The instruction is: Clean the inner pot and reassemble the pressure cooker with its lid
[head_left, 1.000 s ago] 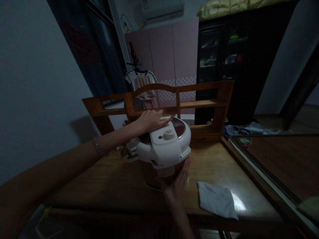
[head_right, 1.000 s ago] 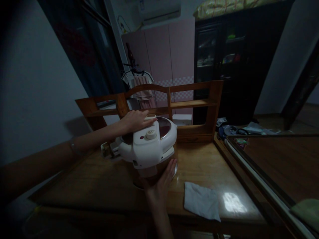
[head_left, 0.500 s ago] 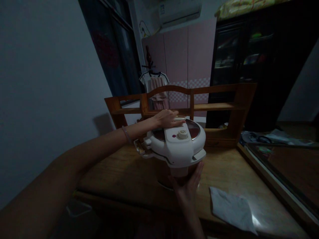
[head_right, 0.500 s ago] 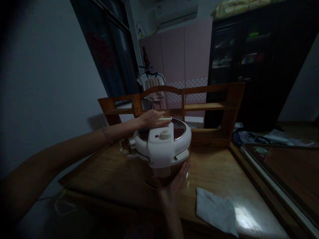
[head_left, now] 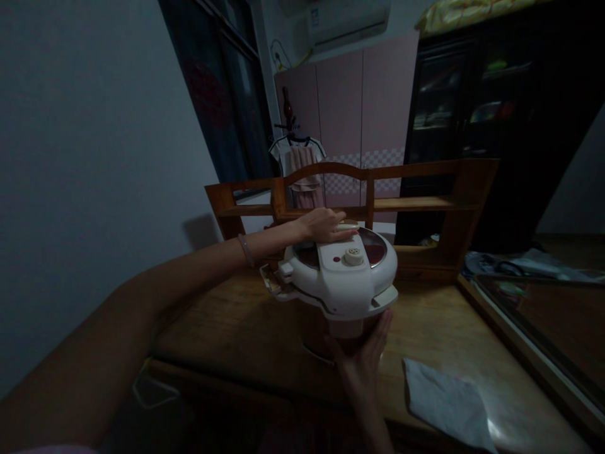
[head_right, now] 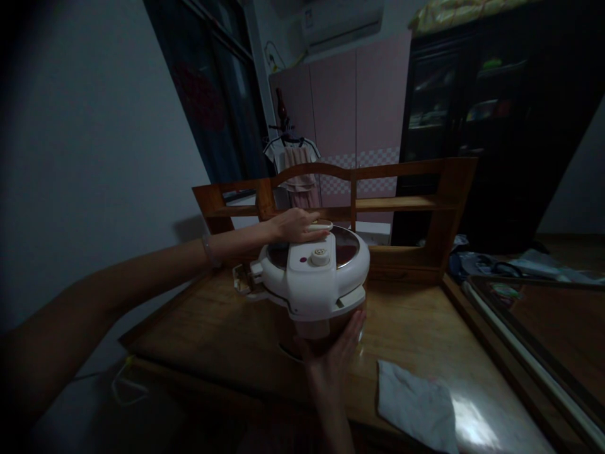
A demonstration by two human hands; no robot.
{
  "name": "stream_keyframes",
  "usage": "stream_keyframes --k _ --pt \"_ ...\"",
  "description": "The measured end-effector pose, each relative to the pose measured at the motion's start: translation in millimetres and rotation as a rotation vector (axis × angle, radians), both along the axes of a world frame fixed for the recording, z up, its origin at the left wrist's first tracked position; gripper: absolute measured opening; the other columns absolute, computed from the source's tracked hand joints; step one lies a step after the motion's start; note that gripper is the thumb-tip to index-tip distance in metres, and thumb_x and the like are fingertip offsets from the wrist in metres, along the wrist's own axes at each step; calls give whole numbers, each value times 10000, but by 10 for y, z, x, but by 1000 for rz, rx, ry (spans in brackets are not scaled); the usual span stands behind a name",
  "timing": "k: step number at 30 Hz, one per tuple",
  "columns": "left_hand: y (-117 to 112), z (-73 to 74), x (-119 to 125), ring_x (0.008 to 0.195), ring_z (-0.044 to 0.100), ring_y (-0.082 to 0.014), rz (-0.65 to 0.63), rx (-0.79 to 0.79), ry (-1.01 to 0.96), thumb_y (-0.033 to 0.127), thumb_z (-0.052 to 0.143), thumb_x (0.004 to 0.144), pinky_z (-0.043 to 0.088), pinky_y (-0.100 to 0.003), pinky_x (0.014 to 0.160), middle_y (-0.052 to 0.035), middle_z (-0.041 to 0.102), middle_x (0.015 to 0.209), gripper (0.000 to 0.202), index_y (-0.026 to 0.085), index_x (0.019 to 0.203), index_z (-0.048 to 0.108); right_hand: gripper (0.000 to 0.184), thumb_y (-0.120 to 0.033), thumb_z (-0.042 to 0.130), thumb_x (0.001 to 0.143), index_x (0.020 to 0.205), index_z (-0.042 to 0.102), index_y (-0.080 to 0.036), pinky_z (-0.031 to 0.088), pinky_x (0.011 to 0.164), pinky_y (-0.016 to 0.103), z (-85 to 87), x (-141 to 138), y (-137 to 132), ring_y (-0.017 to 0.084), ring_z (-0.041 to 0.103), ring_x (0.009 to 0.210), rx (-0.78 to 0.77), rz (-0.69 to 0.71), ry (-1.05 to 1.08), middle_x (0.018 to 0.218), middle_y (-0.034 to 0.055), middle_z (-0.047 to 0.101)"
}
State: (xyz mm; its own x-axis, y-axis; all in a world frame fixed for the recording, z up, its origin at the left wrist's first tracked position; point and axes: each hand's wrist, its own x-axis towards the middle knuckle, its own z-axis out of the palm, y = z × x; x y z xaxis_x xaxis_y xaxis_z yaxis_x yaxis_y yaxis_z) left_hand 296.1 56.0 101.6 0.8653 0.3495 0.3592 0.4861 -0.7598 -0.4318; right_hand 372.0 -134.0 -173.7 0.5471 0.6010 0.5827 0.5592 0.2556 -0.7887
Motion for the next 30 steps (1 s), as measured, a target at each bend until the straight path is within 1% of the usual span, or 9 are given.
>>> stream_keyframes --k 6,10,13,17,20,23,28,30 --pt "40 69 24 692 674 -206 -76 -55 51 695 347 938 348 -299 567 -118 707 792 644 124 1008 638 1349 -659 779 682 1606 -51 -134 188 1164 667 8 -7 3 416 59 1521 5 -6 -2 1664 214 -19" --pt "76 39 3 704 671 -204 -104 -58 19 685 338 944 362 -295 582 -117 704 818 634 124 988 630 1342 -648 771 697 1602 -75 -133 207 1154 669 2 4 8 418 62 1519 30 1 -29 1662 222 -31" --pt "129 23 -33 716 673 -211 -134 -76 15 674 345 947 378 -294 594 -120 701 810 614 126 972 621 1346 -641 782 690 1603 -77 -147 215 1155 663 13 -1 4 413 64 1521 19 7 -7 1663 216 -25" --pt "206 46 -116 749 669 -212 -241 -143 55 628 371 952 410 -293 634 -122 701 839 533 142 964 590 1352 -645 792 678 1606 -56 -148 207 1162 661 50 -24 -13 413 76 1519 0 -2 30 1663 218 -3" --pt "223 58 -163 779 667 -204 -308 -187 65 607 395 951 427 -287 670 -118 698 878 483 157 964 568 1364 -646 801 667 1607 -56 -152 204 1164 661 64 -32 -18 415 79 1518 -1 1 41 1664 215 -6" --pt "199 52 -167 780 661 -198 -318 -197 52 594 405 953 425 -281 676 -110 692 890 453 166 956 555 1378 -642 816 652 1608 -53 -159 209 1172 644 56 -35 -17 407 90 1520 3 0 55 1665 211 7" --pt "148 42 -141 764 654 -198 -292 -178 46 599 401 953 414 -284 665 -104 688 873 453 171 952 550 1350 -618 812 672 1609 -55 -181 231 1162 646 46 -41 -24 405 96 1520 -5 6 65 1667 204 13" --pt "136 46 -138 731 643 -193 -280 -173 46 598 407 950 405 -283 646 -98 686 857 446 175 930 547 1339 -605 811 678 1610 -56 -188 226 1167 640 56 -43 -31 402 82 1523 -7 20 84 1670 193 1"
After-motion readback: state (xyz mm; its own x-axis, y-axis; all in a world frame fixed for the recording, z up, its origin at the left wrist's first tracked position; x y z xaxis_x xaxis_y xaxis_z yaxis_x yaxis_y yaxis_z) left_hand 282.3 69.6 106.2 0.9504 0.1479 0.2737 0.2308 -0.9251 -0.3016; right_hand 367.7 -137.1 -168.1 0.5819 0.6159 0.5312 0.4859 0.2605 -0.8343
